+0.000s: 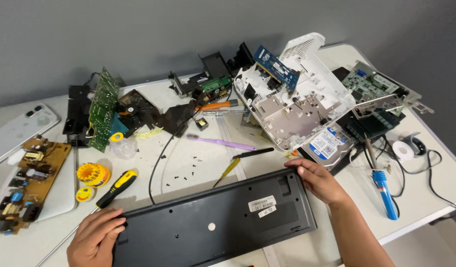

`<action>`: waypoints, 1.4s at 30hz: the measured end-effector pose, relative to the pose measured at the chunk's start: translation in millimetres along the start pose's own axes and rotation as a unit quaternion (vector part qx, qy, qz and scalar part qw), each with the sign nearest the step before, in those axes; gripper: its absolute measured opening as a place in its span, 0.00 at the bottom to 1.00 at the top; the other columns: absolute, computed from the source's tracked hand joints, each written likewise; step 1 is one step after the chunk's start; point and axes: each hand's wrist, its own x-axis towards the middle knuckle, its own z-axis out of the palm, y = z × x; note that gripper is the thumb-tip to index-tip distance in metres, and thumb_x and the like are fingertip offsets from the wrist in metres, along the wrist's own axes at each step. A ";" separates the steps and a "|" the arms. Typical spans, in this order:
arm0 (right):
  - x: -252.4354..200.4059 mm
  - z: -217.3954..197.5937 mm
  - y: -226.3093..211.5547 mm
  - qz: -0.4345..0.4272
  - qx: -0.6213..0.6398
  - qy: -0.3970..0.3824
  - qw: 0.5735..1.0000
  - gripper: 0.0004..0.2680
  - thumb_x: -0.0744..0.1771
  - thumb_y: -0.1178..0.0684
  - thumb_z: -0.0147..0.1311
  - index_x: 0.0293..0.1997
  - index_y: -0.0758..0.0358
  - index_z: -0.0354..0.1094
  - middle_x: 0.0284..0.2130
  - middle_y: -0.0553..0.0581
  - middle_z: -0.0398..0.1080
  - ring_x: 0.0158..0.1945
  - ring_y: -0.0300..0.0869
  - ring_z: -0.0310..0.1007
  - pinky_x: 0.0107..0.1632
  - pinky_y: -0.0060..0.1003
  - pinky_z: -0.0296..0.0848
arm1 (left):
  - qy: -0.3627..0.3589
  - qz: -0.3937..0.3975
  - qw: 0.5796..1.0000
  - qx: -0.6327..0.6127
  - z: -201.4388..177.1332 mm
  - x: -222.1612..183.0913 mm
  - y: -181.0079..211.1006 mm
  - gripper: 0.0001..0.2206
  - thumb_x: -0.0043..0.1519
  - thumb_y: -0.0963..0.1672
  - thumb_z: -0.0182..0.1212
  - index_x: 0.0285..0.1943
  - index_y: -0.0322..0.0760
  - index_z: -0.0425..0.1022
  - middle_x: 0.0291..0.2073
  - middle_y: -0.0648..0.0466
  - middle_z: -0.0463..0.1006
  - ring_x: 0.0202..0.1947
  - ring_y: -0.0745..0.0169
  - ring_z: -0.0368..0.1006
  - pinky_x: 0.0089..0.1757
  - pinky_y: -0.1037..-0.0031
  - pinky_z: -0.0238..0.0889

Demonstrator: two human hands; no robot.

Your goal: Disassembling a computer keyboard by prying open the plastic casing with a screwdriver

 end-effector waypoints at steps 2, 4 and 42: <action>-3.0 14.9 -9.3 0.003 -0.038 0.052 0.998 0.17 0.67 0.45 0.55 0.56 0.67 0.72 0.38 0.58 0.73 0.37 0.43 0.75 0.40 0.34 0.73 | -0.001 -0.003 1.000 -0.003 -0.5 -1.2 5.1 0.07 0.64 0.39 0.60 0.40 0.32 0.84 0.46 0.50 0.84 0.49 0.53 0.76 0.53 0.66 0.70; -3.2 21.7 -16.3 0.008 -0.065 0.067 0.996 0.14 0.67 0.49 0.52 0.54 0.66 0.73 0.40 0.57 0.73 0.37 0.43 0.75 0.39 0.34 0.73 | 0.002 -0.005 1.000 -0.002 -1.9 -0.7 9.3 0.07 0.64 0.38 0.59 0.39 0.32 0.84 0.45 0.50 0.84 0.49 0.54 0.77 0.54 0.67 0.71; 55.4 257.7 -92.2 0.132 -0.549 -0.279 0.777 0.12 0.71 0.39 0.42 0.45 0.48 0.72 0.36 0.48 0.76 0.41 0.38 0.72 0.44 0.35 0.64 | -0.023 0.125 0.982 -0.140 27.1 -11.6 24.8 0.06 0.62 0.37 0.63 0.44 0.37 0.81 0.50 0.53 0.83 0.50 0.56 0.76 0.51 0.65 0.67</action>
